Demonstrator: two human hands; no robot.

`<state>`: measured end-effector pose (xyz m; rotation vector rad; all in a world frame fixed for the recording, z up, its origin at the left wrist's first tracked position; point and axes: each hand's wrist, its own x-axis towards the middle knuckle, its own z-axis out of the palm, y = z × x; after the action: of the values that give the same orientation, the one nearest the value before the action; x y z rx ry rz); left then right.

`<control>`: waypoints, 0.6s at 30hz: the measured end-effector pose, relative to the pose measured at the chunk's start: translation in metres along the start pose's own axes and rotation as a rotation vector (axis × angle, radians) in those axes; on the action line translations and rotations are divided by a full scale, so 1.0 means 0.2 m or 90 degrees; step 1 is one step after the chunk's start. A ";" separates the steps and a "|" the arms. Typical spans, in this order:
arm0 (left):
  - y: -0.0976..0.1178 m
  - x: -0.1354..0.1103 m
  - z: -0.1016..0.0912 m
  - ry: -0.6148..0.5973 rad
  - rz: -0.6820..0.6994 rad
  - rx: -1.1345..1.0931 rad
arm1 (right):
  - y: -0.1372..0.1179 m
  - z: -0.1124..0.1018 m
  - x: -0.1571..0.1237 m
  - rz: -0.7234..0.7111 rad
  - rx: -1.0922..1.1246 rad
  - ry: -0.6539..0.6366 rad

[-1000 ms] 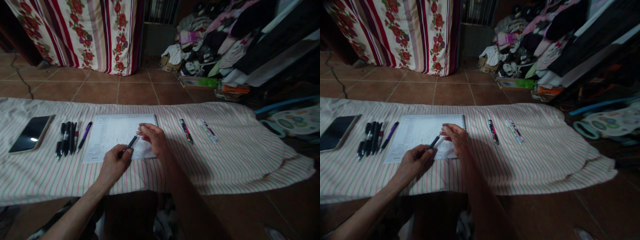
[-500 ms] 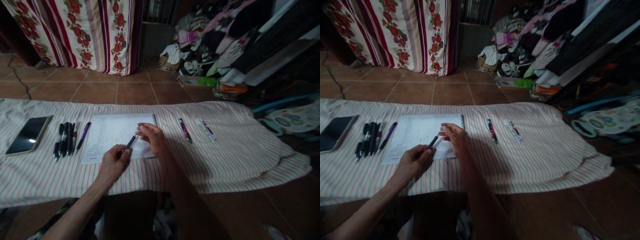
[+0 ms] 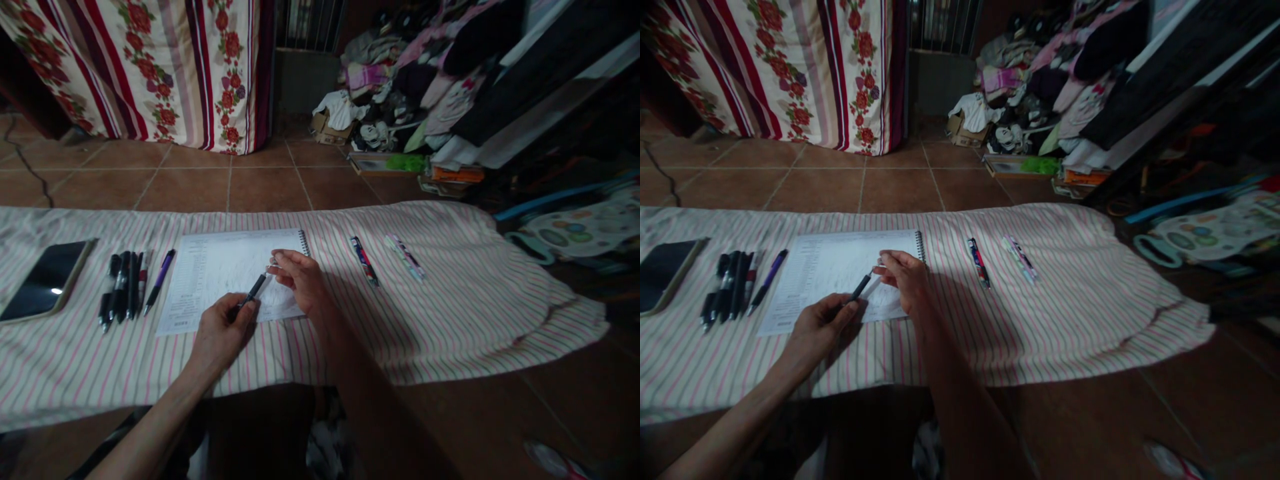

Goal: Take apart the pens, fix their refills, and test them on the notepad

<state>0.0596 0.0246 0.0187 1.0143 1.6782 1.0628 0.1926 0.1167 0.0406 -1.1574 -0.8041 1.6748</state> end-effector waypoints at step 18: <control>-0.03 0.01 -0.01 -0.010 0.009 0.024 | 0.00 0.01 0.00 0.014 0.007 0.004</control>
<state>0.0568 0.0252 0.0124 1.0577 1.6854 1.0336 0.1903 0.1164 0.0415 -1.1671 -0.7793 1.6898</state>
